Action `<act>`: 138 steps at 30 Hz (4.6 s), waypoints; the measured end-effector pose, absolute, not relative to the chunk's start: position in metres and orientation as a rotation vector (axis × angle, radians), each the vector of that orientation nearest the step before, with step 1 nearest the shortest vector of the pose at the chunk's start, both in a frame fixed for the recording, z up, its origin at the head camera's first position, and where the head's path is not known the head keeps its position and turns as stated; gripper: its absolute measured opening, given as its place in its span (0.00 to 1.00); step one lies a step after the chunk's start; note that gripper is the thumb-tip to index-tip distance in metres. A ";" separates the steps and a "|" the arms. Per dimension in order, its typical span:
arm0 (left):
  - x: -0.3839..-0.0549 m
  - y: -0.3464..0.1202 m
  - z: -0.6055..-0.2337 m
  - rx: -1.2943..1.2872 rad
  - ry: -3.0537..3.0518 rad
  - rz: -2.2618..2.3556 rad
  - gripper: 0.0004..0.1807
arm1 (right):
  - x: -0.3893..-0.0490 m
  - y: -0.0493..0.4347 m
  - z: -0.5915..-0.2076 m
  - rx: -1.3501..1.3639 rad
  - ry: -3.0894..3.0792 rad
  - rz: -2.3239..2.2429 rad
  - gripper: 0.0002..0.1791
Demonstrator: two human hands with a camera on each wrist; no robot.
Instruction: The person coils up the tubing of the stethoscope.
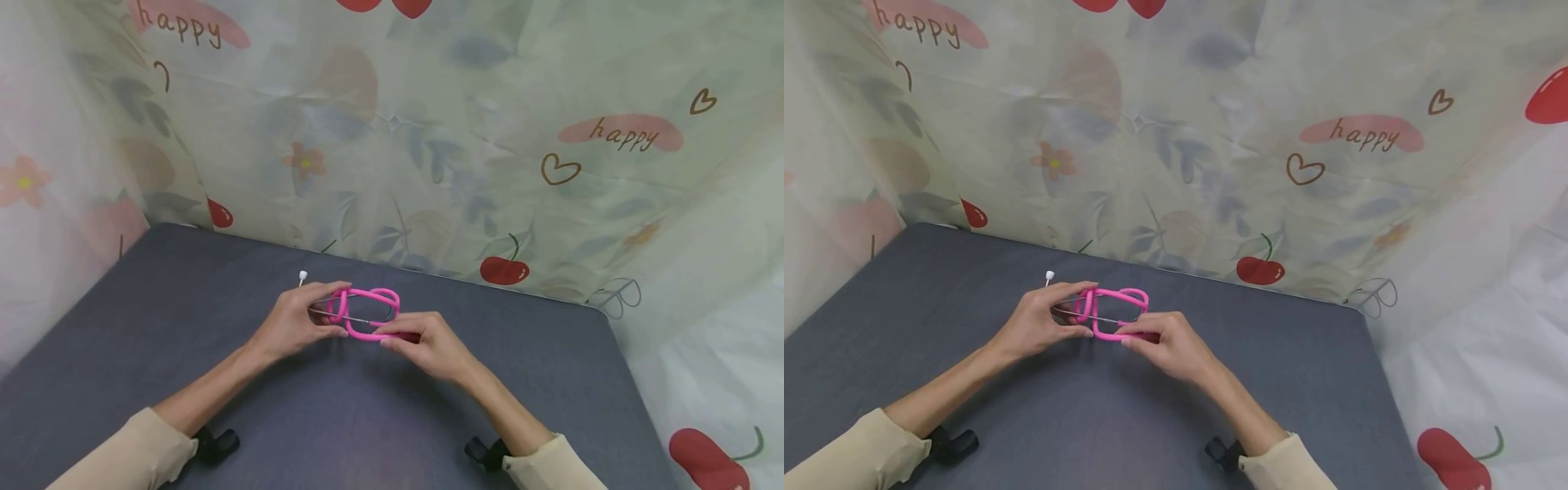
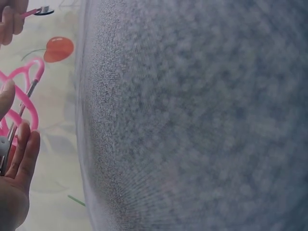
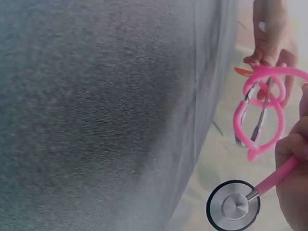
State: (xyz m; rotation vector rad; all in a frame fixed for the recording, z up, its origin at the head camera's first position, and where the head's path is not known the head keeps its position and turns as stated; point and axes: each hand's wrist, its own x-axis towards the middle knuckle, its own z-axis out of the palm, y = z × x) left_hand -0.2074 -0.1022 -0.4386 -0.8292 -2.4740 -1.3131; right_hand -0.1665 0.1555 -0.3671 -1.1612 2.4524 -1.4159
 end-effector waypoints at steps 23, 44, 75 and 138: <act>-0.200 -0.100 -0.439 -0.817 -2.537 -1.283 0.38 | -0.169 0.147 -0.346 -1.165 2.369 -1.439 0.09; -0.196 -0.097 -0.442 -0.925 -2.503 -1.279 0.31 | -0.191 0.148 -0.336 -1.324 2.557 -1.354 0.09; -0.194 -0.097 -0.439 -1.082 -2.513 -1.335 0.30 | -0.248 0.173 -0.405 -1.125 2.983 -1.044 0.11; -0.212 -0.103 -0.421 -0.590 -2.299 -1.439 0.31 | -0.204 0.151 -0.441 -0.908 2.836 -1.023 0.17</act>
